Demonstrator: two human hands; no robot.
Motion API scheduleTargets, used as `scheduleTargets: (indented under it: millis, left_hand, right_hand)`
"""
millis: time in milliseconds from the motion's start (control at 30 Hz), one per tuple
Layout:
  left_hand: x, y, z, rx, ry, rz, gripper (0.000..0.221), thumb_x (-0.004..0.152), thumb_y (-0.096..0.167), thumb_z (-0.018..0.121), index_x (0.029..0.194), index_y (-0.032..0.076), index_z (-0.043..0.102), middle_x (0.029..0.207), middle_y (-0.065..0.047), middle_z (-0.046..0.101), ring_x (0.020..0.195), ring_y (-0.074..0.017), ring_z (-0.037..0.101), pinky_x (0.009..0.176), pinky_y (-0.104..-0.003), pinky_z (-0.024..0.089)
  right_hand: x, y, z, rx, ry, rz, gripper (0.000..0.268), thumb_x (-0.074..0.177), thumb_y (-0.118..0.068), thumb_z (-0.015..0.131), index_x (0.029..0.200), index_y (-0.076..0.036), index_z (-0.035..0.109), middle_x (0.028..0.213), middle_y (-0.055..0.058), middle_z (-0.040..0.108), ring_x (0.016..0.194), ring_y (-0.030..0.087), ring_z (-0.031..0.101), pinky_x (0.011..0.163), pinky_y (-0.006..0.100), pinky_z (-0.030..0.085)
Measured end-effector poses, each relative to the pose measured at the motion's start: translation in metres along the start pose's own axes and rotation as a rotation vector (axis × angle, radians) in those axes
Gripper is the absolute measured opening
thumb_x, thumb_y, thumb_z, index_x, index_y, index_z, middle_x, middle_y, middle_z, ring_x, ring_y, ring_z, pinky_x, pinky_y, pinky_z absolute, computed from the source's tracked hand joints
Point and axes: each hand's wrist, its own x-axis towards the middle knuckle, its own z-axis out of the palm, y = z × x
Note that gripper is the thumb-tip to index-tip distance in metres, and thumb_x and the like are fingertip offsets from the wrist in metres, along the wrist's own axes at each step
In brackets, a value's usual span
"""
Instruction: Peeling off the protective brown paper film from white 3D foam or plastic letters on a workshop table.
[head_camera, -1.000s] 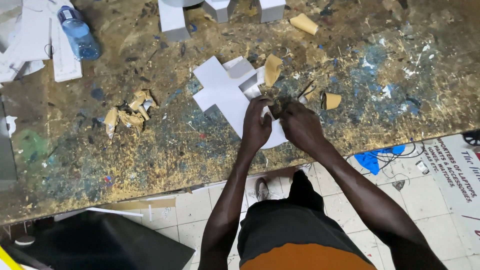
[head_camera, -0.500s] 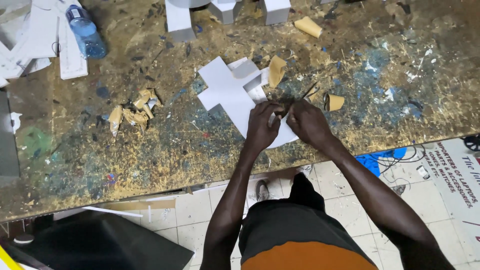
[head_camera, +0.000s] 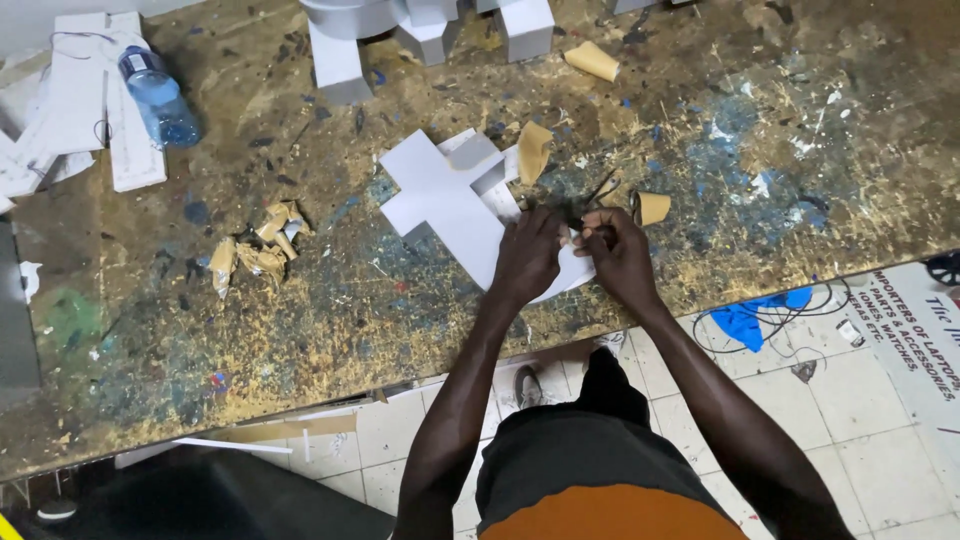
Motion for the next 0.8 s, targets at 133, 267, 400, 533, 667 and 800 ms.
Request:
scheduleTargets:
  millis: [133, 267, 400, 533, 667, 800]
  left_hand:
    - [0.000, 0.005, -0.002, 0.066, 0.023, 0.056, 0.021, 0.118, 0.028, 0.055, 0.130, 0.014, 0.066, 0.126, -0.006, 0.058, 0.121, -0.0338, 0.063, 0.094, -0.049, 0.049]
    - [-0.004, 0.009, -0.005, -0.035, 0.062, 0.017, 0.018, 0.119, 0.032, 0.048, 0.122, 0.020, 0.062, 0.114, 0.002, 0.054, 0.107, -0.0279, 0.066, 0.090, -0.045, 0.046]
    - [0.002, 0.016, -0.010, -0.157, 0.073, -0.146, 0.016, 0.121, 0.031, 0.050, 0.117, 0.023, 0.063, 0.102, 0.001, 0.063, 0.095, -0.0317, 0.074, 0.094, -0.046, 0.047]
    - [0.004, 0.023, -0.012, -0.228, 0.079, -0.212, 0.018, 0.123, 0.036, 0.048, 0.118, 0.024, 0.061, 0.098, 0.002, 0.068, 0.092, -0.0308, 0.078, 0.094, -0.045, 0.048]
    - [0.010, 0.027, -0.018, -0.165, 0.091, -0.290, 0.016, 0.121, 0.034, 0.051, 0.118, 0.022, 0.062, 0.092, -0.002, 0.075, 0.088, -0.0337, 0.082, 0.095, -0.048, 0.054]
    - [0.015, 0.036, -0.038, -0.314, 0.119, -0.406, 0.011, 0.124, 0.029, 0.040, 0.124, 0.023, 0.050, 0.085, 0.004, 0.077, 0.084, -0.0320, 0.082, 0.090, -0.051, 0.058]
  right_hand:
    - [-0.011, 0.002, 0.002, 0.144, 0.092, 0.049, 0.012, 0.115, 0.005, 0.062, 0.127, 0.006, 0.063, 0.103, 0.020, 0.075, 0.100, 0.027, 0.081, 0.092, 0.042, 0.070]
    - [-0.018, 0.016, 0.005, 0.238, 0.129, -0.001, 0.008, 0.117, 0.003, 0.061, 0.125, 0.003, 0.061, 0.098, 0.019, 0.075, 0.091, 0.022, 0.079, 0.087, 0.038, 0.068]
    - [-0.020, 0.023, 0.005, 0.220, 0.148, -0.036, 0.008, 0.116, 0.005, 0.062, 0.123, 0.000, 0.063, 0.098, 0.017, 0.078, 0.088, 0.019, 0.080, 0.086, 0.037, 0.065]
    - [-0.022, 0.011, 0.006, 0.222, 0.148, -0.004, 0.013, 0.112, 0.004, 0.064, 0.124, 0.001, 0.067, 0.098, 0.016, 0.079, 0.084, 0.017, 0.079, 0.083, 0.033, 0.063]
    - [-0.019, 0.011, 0.005, 0.245, 0.147, 0.025, 0.015, 0.112, 0.005, 0.065, 0.126, 0.003, 0.070, 0.098, 0.017, 0.080, 0.085, 0.017, 0.079, 0.082, 0.032, 0.064]
    - [-0.020, 0.022, 0.003, 0.252, 0.139, 0.020, 0.019, 0.112, 0.005, 0.067, 0.130, 0.006, 0.069, 0.101, 0.022, 0.079, 0.088, 0.021, 0.080, 0.085, 0.036, 0.065]
